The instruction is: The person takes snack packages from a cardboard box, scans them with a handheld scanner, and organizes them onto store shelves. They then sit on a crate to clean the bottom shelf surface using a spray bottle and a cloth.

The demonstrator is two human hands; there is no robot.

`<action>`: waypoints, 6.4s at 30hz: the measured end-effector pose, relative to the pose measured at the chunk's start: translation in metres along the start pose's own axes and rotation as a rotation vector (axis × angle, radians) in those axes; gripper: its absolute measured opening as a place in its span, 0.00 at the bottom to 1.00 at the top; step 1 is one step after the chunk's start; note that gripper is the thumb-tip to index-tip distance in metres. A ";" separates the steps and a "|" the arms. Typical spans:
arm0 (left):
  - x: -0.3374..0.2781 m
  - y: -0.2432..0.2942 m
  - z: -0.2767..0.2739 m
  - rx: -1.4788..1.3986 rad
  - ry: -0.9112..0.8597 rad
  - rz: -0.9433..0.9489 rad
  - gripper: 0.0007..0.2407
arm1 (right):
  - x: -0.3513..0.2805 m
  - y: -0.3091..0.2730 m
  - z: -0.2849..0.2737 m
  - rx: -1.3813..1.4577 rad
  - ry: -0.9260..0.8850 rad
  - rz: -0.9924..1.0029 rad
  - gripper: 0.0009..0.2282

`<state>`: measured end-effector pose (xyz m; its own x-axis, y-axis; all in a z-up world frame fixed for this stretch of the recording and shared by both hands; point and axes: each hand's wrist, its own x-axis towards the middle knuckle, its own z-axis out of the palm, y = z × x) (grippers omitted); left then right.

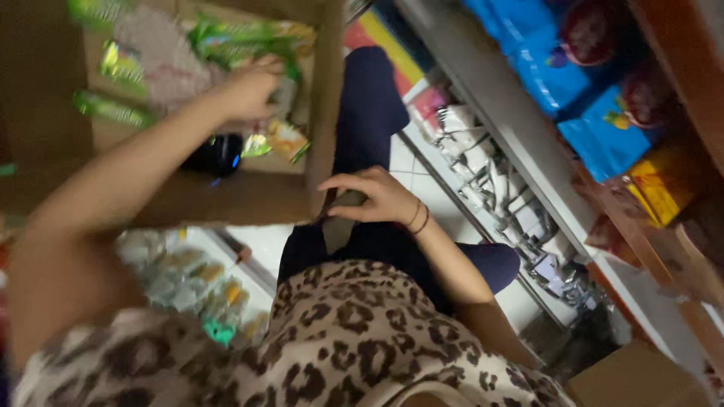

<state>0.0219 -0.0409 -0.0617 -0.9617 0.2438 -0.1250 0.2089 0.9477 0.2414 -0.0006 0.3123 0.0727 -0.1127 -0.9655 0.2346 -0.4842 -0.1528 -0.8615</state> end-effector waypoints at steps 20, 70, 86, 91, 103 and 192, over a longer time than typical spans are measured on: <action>-0.019 0.194 -0.270 -0.474 0.677 0.287 0.09 | -0.068 0.027 -0.063 0.168 0.707 0.337 0.09; 0.161 0.132 -0.211 -1.751 0.765 -0.045 0.14 | 0.031 0.033 -0.263 0.798 1.015 0.302 0.21; 0.135 0.132 -0.187 -1.390 0.782 0.122 0.15 | 0.023 0.055 -0.215 0.956 0.734 0.125 0.30; 0.133 0.116 -0.157 -1.194 0.844 -0.033 0.21 | 0.019 0.070 -0.204 0.687 0.730 -0.014 0.34; 0.058 0.145 -0.102 -1.422 0.704 0.189 0.28 | -0.003 0.036 -0.131 0.135 0.870 0.141 0.41; 0.112 0.227 -0.077 -1.910 0.565 -0.142 0.11 | -0.071 -0.006 -0.121 0.763 0.830 0.347 0.18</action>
<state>-0.0517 0.1857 0.0532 -0.9681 -0.2426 -0.0624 0.0835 -0.5474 0.8327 -0.0944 0.4076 0.1154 -0.8022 -0.5908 -0.0867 0.2959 -0.2672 -0.9171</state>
